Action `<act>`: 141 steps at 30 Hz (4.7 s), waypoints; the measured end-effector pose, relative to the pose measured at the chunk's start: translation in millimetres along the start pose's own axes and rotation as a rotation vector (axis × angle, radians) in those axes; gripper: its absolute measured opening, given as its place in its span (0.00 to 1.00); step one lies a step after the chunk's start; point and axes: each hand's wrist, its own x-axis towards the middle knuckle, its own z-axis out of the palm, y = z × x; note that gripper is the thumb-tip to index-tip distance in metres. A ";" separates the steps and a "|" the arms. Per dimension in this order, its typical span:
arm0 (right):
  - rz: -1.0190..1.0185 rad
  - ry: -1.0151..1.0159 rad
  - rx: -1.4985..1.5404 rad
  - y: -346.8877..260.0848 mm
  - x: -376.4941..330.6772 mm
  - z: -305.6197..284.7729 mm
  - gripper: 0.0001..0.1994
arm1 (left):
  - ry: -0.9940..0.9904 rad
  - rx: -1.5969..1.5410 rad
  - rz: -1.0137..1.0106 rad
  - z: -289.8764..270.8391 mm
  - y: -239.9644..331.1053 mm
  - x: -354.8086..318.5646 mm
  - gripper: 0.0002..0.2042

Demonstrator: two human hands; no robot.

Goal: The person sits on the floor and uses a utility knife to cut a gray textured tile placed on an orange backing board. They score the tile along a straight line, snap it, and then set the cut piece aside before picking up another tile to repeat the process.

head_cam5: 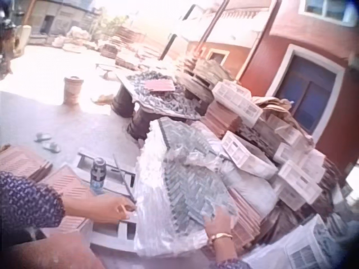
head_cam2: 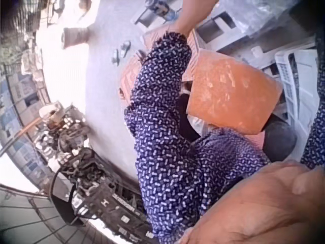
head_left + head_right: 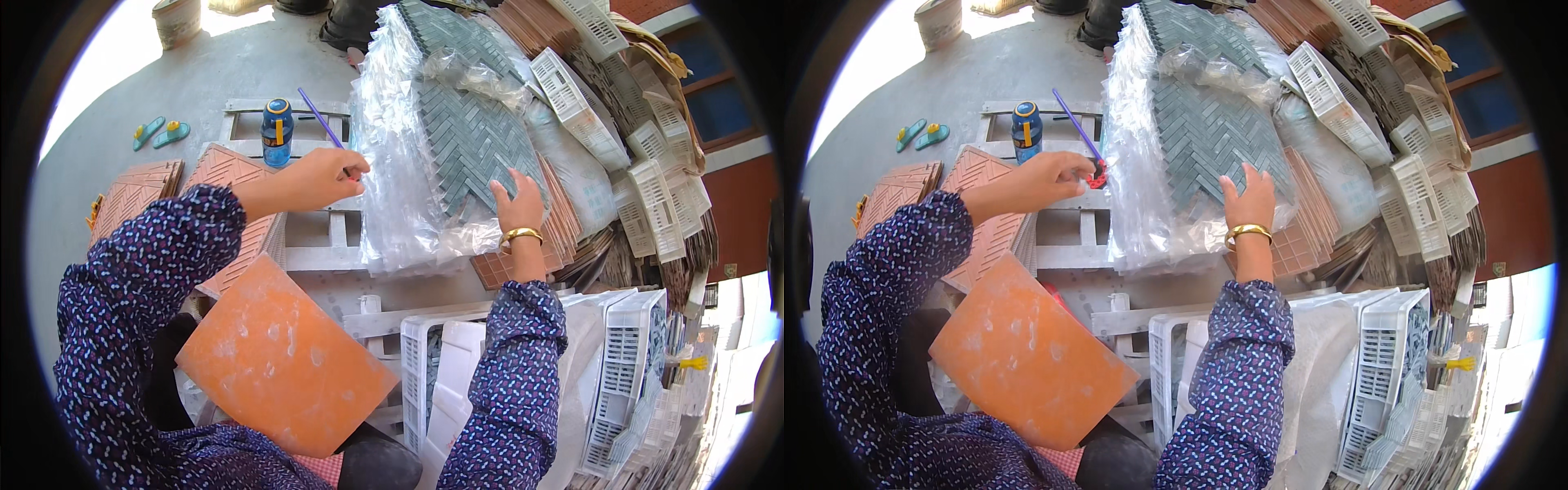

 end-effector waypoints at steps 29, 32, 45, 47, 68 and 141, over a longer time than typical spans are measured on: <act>-0.020 -0.245 0.069 -15.4 -5.9 22.7 0.38 | -0.276 0.077 -0.287 16.6 -60.4 -236.5 0.13; -0.051 -0.219 0.070 -14.5 -6.3 25.0 0.37 | -0.309 0.095 -0.249 17.2 -63.1 -239.4 0.13; -0.094 -0.198 -0.059 -2.3 -9.4 36.9 0.35 | -0.341 0.109 -0.180 21.9 -73.2 -238.1 0.13; -0.040 -0.235 -0.115 -9.9 -12.0 34.6 0.34 | -0.335 0.104 -0.181 23.3 -78.0 -238.8 0.14; 0.023 -0.289 -0.332 -69.1 -474.5 -13.0 0.21 | 0.756 -0.350 -1.138 20.8 -207.2 -220.8 0.16; 0.048 -0.237 -0.369 13.2 -480.3 21.6 0.19 | 1.540 -1.504 0.065 -95.2 -164.7 -520.9 0.04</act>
